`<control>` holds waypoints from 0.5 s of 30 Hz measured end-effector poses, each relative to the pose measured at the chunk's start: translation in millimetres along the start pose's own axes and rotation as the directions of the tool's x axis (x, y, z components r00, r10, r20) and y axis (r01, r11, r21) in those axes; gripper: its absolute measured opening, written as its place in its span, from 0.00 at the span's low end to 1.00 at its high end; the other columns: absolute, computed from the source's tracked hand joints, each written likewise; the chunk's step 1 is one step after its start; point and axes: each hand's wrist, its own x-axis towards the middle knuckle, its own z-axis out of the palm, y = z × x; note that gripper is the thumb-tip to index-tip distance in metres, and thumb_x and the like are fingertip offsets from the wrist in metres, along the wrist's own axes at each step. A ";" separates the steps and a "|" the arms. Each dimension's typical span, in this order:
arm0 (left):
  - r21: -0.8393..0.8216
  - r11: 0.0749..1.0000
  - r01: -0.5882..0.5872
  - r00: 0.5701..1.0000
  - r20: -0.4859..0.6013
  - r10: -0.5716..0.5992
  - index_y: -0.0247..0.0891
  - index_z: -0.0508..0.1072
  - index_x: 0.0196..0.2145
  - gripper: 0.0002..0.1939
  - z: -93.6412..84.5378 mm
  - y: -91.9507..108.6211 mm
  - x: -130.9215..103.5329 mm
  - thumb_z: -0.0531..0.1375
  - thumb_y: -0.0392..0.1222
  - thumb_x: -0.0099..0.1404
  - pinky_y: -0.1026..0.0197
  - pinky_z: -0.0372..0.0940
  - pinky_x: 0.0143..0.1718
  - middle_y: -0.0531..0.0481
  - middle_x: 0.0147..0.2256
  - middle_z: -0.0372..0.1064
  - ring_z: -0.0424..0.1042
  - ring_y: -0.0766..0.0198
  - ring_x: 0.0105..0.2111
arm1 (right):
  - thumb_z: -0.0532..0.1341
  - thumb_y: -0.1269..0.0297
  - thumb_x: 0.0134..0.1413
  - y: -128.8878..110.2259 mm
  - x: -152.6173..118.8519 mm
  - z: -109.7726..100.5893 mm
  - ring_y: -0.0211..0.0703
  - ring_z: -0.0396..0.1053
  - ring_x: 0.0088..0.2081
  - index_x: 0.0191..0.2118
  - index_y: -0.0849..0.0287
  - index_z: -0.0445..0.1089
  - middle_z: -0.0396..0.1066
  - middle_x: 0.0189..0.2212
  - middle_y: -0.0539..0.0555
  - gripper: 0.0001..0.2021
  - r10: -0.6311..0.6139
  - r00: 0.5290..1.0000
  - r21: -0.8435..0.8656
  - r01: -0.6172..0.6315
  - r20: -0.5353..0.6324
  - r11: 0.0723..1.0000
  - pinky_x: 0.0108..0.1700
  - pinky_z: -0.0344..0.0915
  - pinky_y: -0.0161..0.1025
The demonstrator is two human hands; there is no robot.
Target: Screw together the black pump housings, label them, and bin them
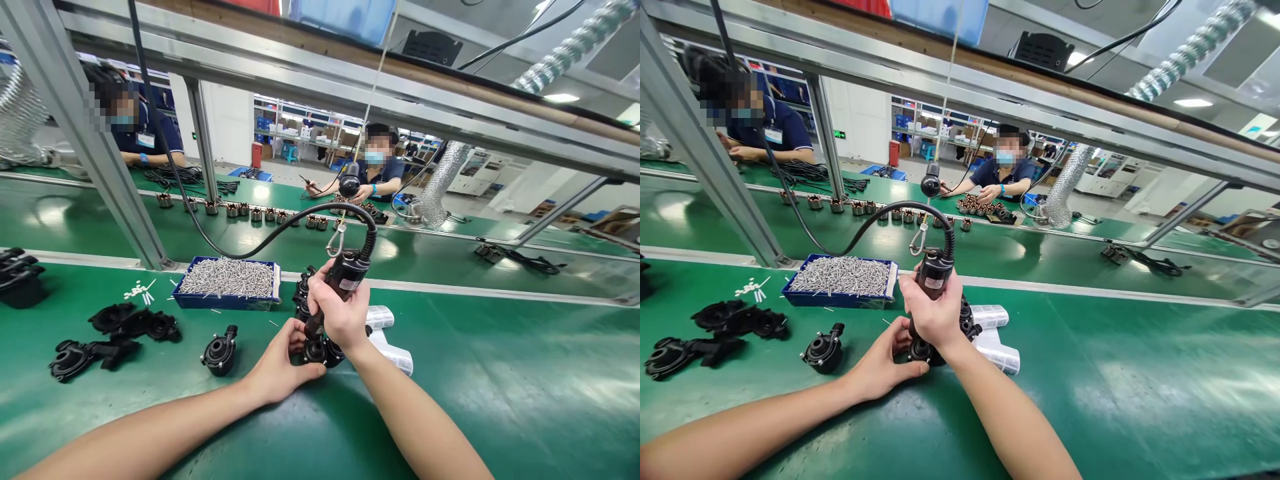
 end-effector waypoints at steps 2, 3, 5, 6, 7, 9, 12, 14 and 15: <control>-0.004 1.000 -0.014 1.000 0.009 0.014 0.41 0.64 0.47 0.29 -0.1 -1.1 -0.7 0.75 0.46 0.56 0.46 0.65 0.57 0.45 0.46 0.76 0.75 0.49 0.49 | 0.69 0.59 0.55 -0.3 -0.6 0.7 0.32 0.60 0.16 0.36 0.56 0.63 0.66 0.22 0.44 0.13 -0.003 1.000 -0.010 0.003 -0.017 1.000 0.20 0.61 0.34; -0.003 1.000 -0.021 1.000 0.017 0.021 0.41 0.64 0.47 0.29 -0.2 -1.3 -1.3 0.75 0.46 0.56 0.46 0.65 0.57 0.45 0.46 0.76 0.75 0.49 0.49 | 0.69 0.59 0.56 -1.0 -0.7 0.8 0.33 0.60 0.16 0.36 0.56 0.64 0.66 0.22 0.43 0.13 -0.002 1.000 -0.012 0.001 -0.020 1.000 0.20 0.61 0.34; -0.003 1.000 -0.029 0.999 0.033 0.029 0.41 0.63 0.48 0.29 -1.0 -1.0 -2.6 0.74 0.45 0.57 0.46 0.66 0.56 0.46 0.45 0.76 0.75 0.50 0.49 | 0.69 0.59 0.56 -3.4 0.0 -0.2 0.33 0.61 0.16 0.37 0.56 0.64 0.66 0.21 0.43 0.13 0.006 1.000 -0.012 -0.006 -0.017 1.000 0.21 0.62 0.34; -0.002 1.000 -0.030 0.999 0.042 0.030 0.42 0.63 0.48 0.28 -1.8 -0.8 -3.1 0.74 0.45 0.57 0.46 0.66 0.56 0.46 0.45 0.76 0.75 0.50 0.48 | 0.69 0.59 0.56 -5.1 0.7 -1.5 0.34 0.62 0.17 0.37 0.56 0.64 0.66 0.21 0.43 0.13 0.007 1.000 -0.011 -0.008 -0.013 1.000 0.22 0.62 0.34; 0.002 1.000 -0.030 0.998 0.048 0.030 0.42 0.63 0.48 0.29 -2.9 -0.7 -3.4 0.74 0.45 0.58 0.46 0.66 0.56 0.47 0.44 0.76 0.75 0.51 0.47 | 0.69 0.59 0.55 -7.1 1.6 -3.6 0.34 0.63 0.17 0.37 0.56 0.64 0.66 0.20 0.43 0.13 0.002 1.000 -0.007 -0.002 -0.015 1.000 0.22 0.63 0.34; 0.026 0.998 -0.049 0.998 0.043 0.048 0.43 0.62 0.49 0.29 -5.8 -1.0 -3.1 0.74 0.46 0.59 0.46 0.66 0.56 0.47 0.44 0.76 0.75 0.51 0.47 | 0.70 0.60 0.54 -11.9 3.7 -9.7 0.36 0.64 0.17 0.36 0.56 0.65 0.68 0.20 0.44 0.13 -0.029 0.999 0.006 0.029 -0.039 1.000 0.23 0.64 0.35; 0.105 0.988 -0.116 0.993 -0.005 0.118 0.42 0.63 0.51 0.27 -11.0 -2.5 -1.2 0.71 0.48 0.62 0.46 0.66 0.57 0.46 0.45 0.75 0.74 0.51 0.48 | 0.71 0.63 0.53 -20.7 5.9 -21.6 0.36 0.65 0.18 0.35 0.56 0.65 0.69 0.21 0.44 0.13 -0.085 0.992 0.027 0.088 -0.093 0.996 0.25 0.64 0.36; 0.160 0.976 -0.146 0.988 -0.021 0.151 0.41 0.64 0.51 0.25 -13.8 -3.4 -0.4 0.70 0.49 0.64 0.47 0.66 0.56 0.45 0.46 0.73 0.73 0.50 0.49 | 0.71 0.63 0.52 -26.7 5.9 -27.9 0.36 0.65 0.18 0.35 0.56 0.65 0.70 0.21 0.45 0.13 -0.078 0.993 0.046 0.082 -0.087 0.996 0.24 0.62 0.35; 0.181 0.972 -0.152 0.987 -0.018 0.158 0.41 0.64 0.51 0.24 -14.7 -3.8 -0.4 0.69 0.50 0.64 0.47 0.66 0.56 0.45 0.47 0.72 0.73 0.50 0.49 | 0.71 0.63 0.53 -29.2 5.4 -29.8 0.36 0.65 0.17 0.34 0.56 0.65 0.70 0.21 0.45 0.12 -0.063 0.995 0.059 0.067 -0.076 0.996 0.23 0.61 0.35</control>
